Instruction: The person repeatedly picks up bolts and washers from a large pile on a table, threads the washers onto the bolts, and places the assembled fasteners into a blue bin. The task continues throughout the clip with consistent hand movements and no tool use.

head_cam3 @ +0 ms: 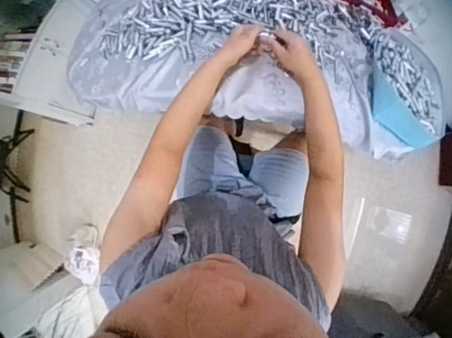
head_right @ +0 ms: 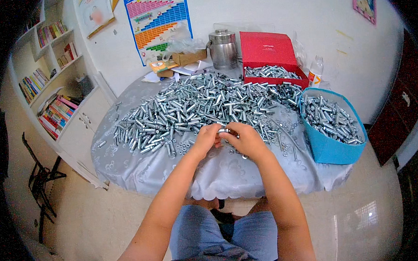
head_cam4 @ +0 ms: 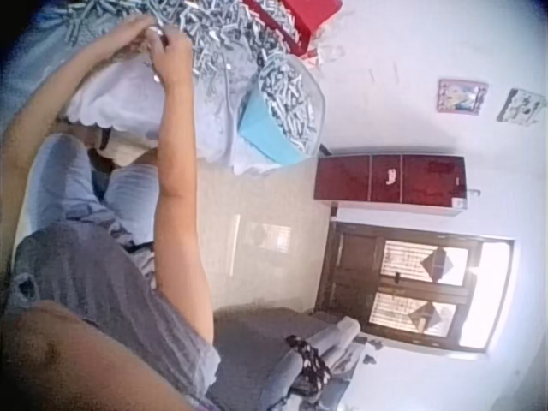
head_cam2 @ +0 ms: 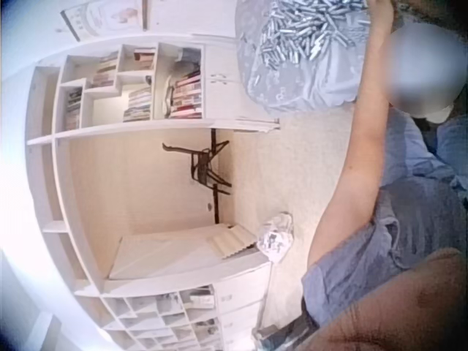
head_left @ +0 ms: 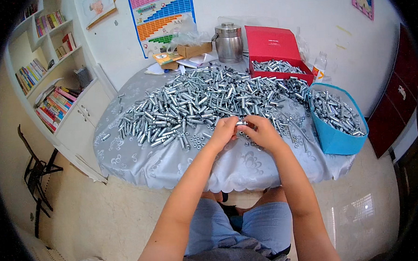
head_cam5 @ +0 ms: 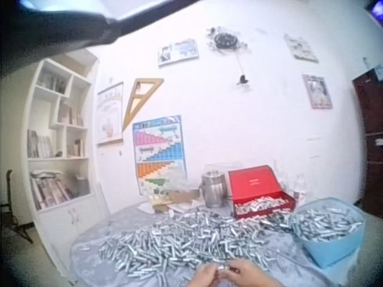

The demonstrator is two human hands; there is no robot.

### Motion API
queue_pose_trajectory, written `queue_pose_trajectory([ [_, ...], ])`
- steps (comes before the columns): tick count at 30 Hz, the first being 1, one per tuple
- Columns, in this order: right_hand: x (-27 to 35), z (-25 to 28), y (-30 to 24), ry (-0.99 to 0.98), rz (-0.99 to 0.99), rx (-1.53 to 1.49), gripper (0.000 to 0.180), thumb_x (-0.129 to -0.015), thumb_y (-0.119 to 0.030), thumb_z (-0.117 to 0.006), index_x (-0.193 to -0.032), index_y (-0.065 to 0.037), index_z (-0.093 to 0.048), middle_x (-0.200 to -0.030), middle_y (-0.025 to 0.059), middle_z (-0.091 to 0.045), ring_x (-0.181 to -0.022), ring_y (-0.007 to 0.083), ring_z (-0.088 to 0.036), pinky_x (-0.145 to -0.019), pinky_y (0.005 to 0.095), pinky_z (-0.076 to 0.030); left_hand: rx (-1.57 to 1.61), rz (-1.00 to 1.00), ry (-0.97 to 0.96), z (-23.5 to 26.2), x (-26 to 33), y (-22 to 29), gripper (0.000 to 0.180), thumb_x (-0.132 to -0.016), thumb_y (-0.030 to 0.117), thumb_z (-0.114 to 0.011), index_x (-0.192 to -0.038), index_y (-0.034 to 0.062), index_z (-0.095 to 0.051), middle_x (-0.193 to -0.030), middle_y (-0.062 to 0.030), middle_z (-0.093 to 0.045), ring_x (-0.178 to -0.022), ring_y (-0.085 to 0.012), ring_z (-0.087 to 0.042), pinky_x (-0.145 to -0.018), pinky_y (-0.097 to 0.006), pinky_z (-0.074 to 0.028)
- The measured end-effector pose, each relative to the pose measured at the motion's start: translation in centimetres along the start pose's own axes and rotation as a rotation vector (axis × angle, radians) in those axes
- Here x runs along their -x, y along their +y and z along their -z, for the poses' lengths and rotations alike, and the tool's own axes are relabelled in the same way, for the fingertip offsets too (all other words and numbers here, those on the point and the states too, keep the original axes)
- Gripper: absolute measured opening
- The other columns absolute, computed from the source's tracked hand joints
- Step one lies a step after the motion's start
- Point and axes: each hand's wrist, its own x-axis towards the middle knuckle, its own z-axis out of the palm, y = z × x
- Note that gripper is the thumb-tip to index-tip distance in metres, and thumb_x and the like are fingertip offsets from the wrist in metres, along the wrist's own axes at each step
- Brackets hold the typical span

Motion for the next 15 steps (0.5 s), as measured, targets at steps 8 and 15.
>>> queue_pose_trajectory([
  [8,0.2,0.0,-1.3,0.158,0.032,-0.003,0.029,-0.08,-0.03,-0.059,-0.077,-0.001,-0.062,-0.066,0.0117,-0.059,-0.054,0.0224,-0.053,-0.056,0.0312,-0.044,-0.006,-0.042,0.035,-0.2,0.2,0.3,0.029,-0.083,0.028,-0.046,-0.063,0.0065,-0.05,-0.05,0.0012,-0.04,-0.044,-0.0087,-0.038,-0.043,-0.025,-0.034],
  [15,0.1,0.0,-0.2,-0.085,-0.219,-0.101,0.034,-0.083,-0.032,-0.055,-0.076,0.001,-0.061,-0.059,0.0093,-0.056,-0.05,0.0161,-0.047,-0.051,0.0294,-0.04,0.051,-0.033,0.023,0.0,-0.1,-0.2,0.029,-0.083,0.029,-0.046,-0.064,0.0073,-0.048,-0.05,0.0007,-0.038,-0.045,-0.0096,-0.038,-0.043,-0.026,-0.034],
])
